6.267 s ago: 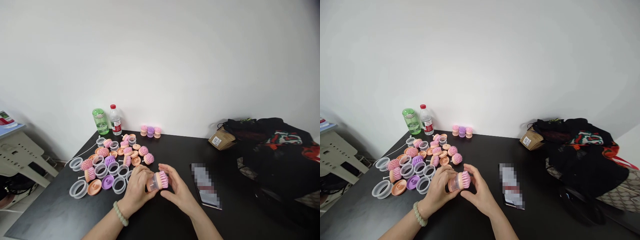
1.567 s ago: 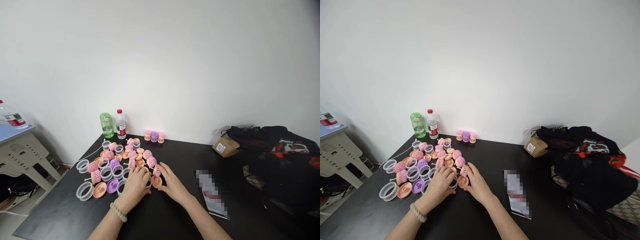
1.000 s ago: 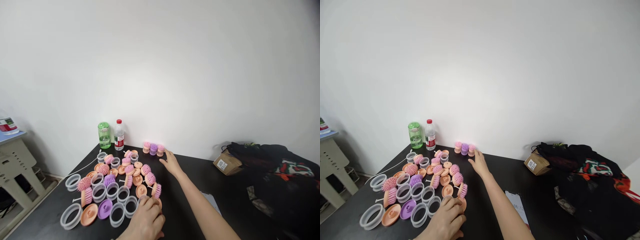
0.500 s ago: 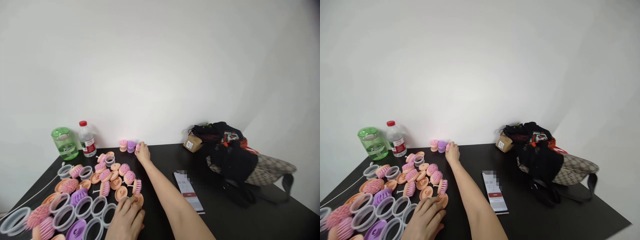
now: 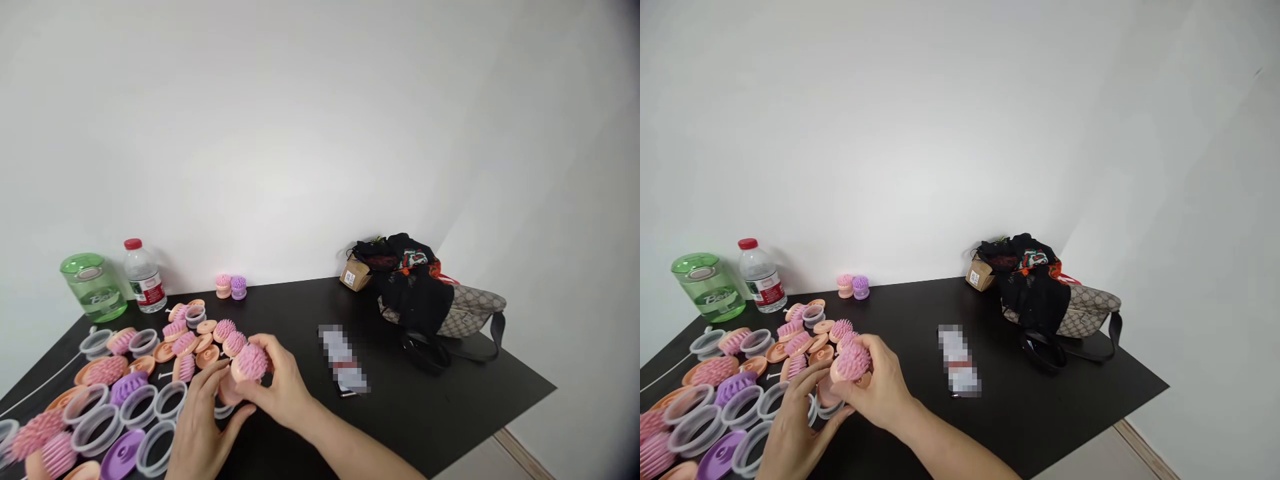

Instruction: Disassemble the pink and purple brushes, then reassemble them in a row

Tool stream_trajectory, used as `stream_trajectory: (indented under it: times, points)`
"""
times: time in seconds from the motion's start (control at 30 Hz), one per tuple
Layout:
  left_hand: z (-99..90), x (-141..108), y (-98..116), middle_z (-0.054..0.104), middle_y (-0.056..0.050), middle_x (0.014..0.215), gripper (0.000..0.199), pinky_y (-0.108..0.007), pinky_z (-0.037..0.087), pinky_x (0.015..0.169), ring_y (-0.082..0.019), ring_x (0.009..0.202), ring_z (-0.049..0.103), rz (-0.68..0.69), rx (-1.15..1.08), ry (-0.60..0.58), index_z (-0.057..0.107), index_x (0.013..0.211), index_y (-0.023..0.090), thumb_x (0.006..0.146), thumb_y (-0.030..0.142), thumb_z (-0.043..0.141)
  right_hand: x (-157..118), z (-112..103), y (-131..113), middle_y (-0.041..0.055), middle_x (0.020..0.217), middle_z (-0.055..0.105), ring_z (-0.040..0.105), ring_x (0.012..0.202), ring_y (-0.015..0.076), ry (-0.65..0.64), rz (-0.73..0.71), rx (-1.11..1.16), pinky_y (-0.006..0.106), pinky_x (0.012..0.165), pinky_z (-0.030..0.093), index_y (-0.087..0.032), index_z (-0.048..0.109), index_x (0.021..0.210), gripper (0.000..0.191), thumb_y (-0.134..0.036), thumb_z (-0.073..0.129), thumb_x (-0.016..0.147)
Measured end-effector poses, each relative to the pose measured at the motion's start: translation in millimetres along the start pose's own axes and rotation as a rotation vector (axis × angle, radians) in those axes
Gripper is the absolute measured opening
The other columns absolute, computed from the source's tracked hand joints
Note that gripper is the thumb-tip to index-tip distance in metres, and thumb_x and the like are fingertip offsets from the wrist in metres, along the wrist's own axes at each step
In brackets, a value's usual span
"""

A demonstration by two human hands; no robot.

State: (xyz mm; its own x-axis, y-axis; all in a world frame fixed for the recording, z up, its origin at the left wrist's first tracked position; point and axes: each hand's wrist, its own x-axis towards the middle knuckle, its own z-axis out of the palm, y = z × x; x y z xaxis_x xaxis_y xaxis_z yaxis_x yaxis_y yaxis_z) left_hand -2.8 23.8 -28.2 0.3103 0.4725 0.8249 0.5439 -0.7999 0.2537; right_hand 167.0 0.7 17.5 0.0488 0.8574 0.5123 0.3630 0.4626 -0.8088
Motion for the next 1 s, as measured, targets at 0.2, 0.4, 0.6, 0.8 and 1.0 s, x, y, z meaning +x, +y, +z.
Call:
stream_trajectory:
  times: [0.2,0.4,0.6,0.8,1.0]
  points:
    - [-0.8,2.4,3.4,0.063,-0.014,0.108,0.032,-0.036,0.06,0.076,-0.026,0.097,0.068,0.007,0.006,-0.031,0.053,0.116,0.016,0.096,0.041,0.053,-14.8,2.3,13.9,0.0074,0.111,0.068,0.065,0.095,0.0235,-0.038,0.076,0.317,0.032,0.082,0.052,-0.021,0.059,0.119,0.067,-0.056,0.081,0.067]
    - [-4.9,1.2,10.0,0.068,-0.01,0.1,0.033,-0.031,0.061,0.073,-0.023,0.09,0.072,0.016,-0.023,-0.104,0.056,0.115,0.019,0.093,0.043,0.058,-23.4,0.4,24.7,0.0005,0.09,0.066,0.06,0.077,0.0164,-0.014,0.243,0.416,0.027,0.07,0.047,-0.021,0.064,0.108,0.047,-0.053,0.076,0.075]
    - [-11.4,10.9,15.1,0.069,0.002,0.076,0.028,-0.022,0.056,0.052,-0.016,0.059,0.069,-0.111,-0.199,-0.103,0.056,0.099,0.024,0.085,0.046,0.065,-24.9,-5.9,12.7,0.0015,0.091,0.066,0.062,0.08,0.0193,-0.091,0.223,0.561,0.031,0.074,0.05,-0.024,0.062,0.104,0.053,-0.051,0.086,0.064]
    - [-10.6,12.8,17.7,0.069,0.003,0.076,0.02,-0.02,0.057,0.05,-0.015,0.057,0.068,-0.251,-0.35,-0.114,0.055,0.103,0.024,0.086,0.032,0.06,-25.8,-6.6,12.2,0.0074,0.116,0.062,0.061,0.103,0.0263,-0.14,0.174,0.497,0.038,0.091,0.049,-0.026,0.055,0.124,0.084,-0.061,0.088,0.056]
    - [-13.4,9.5,18.6,0.072,-0.002,0.086,0.026,-0.023,0.059,0.056,-0.017,0.065,0.072,-0.289,-0.349,-0.12,0.055,0.109,0.023,0.086,0.031,0.062,-27.9,-6.5,14.8,0.004,0.11,0.063,0.061,0.099,0.0222,-0.19,0.219,0.539,0.035,0.088,0.048,-0.026,0.058,0.12,0.064,-0.049,0.086,0.067]
